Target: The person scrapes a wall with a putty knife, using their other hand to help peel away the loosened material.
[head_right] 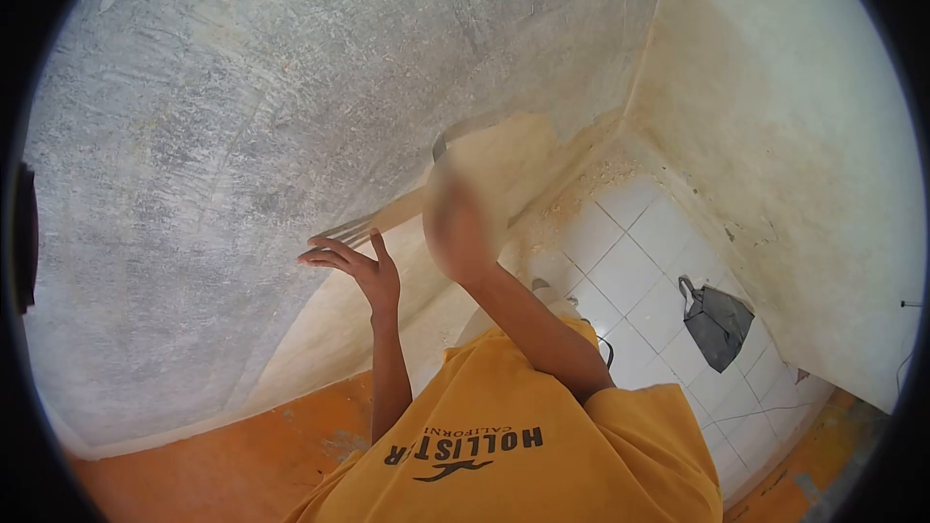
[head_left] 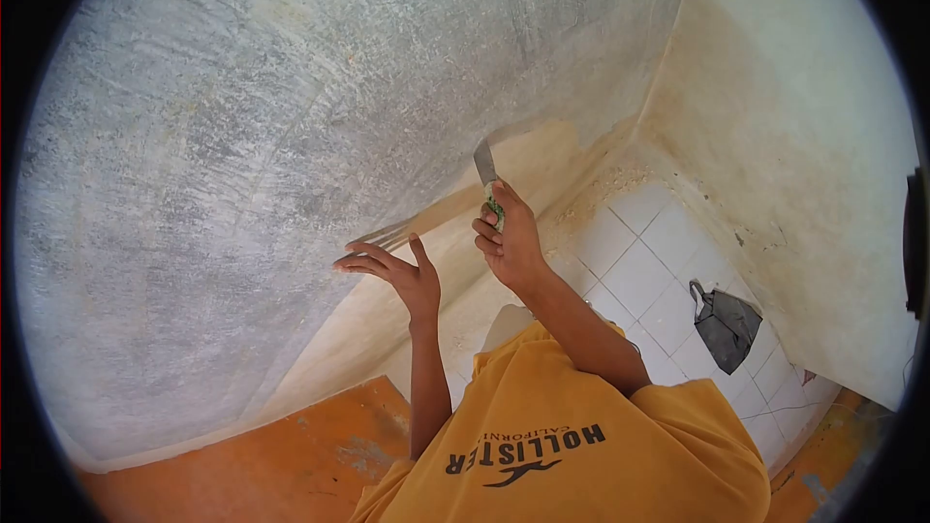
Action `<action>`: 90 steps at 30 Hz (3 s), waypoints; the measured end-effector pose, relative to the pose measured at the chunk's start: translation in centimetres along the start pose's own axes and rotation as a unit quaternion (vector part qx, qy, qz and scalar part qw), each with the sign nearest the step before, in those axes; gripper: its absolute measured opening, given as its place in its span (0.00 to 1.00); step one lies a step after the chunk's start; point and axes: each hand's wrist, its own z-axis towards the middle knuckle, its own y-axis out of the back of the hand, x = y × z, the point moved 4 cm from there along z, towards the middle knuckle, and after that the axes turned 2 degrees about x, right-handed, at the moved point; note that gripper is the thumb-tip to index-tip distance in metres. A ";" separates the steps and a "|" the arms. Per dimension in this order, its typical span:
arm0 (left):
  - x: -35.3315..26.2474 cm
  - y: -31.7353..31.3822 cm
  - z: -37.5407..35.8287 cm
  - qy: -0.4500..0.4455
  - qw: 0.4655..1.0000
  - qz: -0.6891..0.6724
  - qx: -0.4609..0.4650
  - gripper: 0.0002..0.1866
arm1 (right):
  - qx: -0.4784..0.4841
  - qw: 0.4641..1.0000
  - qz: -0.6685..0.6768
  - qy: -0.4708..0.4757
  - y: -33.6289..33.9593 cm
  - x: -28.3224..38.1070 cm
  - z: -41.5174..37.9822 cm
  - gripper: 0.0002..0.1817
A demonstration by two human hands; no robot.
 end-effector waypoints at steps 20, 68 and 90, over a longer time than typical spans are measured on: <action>0.3 0.9 -0.7 0.024 0.998 -0.020 0.048 0.55 | -0.009 0.989 -0.112 0.097 0.8 -4.1 0.0 0.25; 7.3 -5.7 -0.4 -0.003 0.985 0.165 -0.059 0.55 | -0.012 0.993 -0.115 0.036 -0.5 -3.4 -1.2 0.19; 5.1 -3.8 -1.6 0.031 0.996 0.078 0.023 0.47 | -0.039 0.996 -0.057 0.052 0.9 -2.4 0.8 0.11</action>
